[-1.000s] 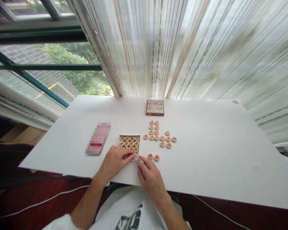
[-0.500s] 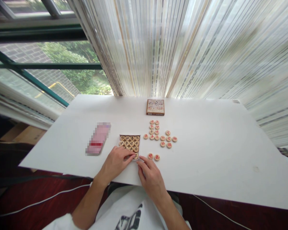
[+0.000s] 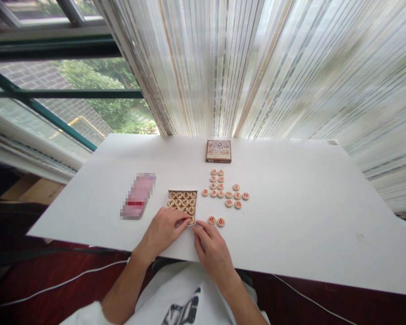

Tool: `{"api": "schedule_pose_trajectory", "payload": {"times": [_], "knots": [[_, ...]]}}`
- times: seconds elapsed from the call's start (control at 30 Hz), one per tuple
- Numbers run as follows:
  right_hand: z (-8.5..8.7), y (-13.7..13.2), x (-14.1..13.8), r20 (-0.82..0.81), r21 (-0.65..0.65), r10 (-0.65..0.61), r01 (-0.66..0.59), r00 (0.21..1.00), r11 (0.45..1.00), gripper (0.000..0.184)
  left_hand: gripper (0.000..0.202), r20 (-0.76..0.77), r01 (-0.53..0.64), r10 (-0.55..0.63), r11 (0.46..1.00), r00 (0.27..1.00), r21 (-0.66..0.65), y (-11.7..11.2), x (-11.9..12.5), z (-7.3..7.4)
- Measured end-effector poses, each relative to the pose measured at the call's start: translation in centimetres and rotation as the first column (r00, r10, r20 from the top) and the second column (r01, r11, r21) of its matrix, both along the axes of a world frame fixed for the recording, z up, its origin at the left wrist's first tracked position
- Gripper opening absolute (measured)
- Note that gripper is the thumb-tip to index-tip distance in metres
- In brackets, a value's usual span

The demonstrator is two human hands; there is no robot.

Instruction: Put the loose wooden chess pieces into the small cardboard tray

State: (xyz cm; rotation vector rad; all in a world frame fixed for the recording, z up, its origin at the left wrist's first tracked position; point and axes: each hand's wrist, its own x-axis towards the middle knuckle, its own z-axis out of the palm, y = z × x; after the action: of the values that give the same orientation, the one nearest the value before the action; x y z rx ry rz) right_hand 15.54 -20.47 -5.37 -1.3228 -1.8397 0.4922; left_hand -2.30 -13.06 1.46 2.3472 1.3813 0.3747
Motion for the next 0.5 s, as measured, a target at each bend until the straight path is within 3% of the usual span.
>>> {"api": "schedule_pose_trajectory", "payload": {"times": [0.27, 0.5], "knots": [[0.44, 0.00, 0.03, -0.028, 0.001, 0.002, -0.002, 1.000, 1.000, 0.030, 0.022, -0.004, -0.066, 0.066, 0.998, 0.998, 0.007, 0.36, -0.23, 0.25], [0.39, 0.10, 0.01, -0.033, 0.008, 0.003, -0.002, 0.999, 1.000, 0.029, 0.026, 0.030, -0.018, 0.018, 1.000, 0.999, -0.021, 0.51, -0.02, 0.07]]}}
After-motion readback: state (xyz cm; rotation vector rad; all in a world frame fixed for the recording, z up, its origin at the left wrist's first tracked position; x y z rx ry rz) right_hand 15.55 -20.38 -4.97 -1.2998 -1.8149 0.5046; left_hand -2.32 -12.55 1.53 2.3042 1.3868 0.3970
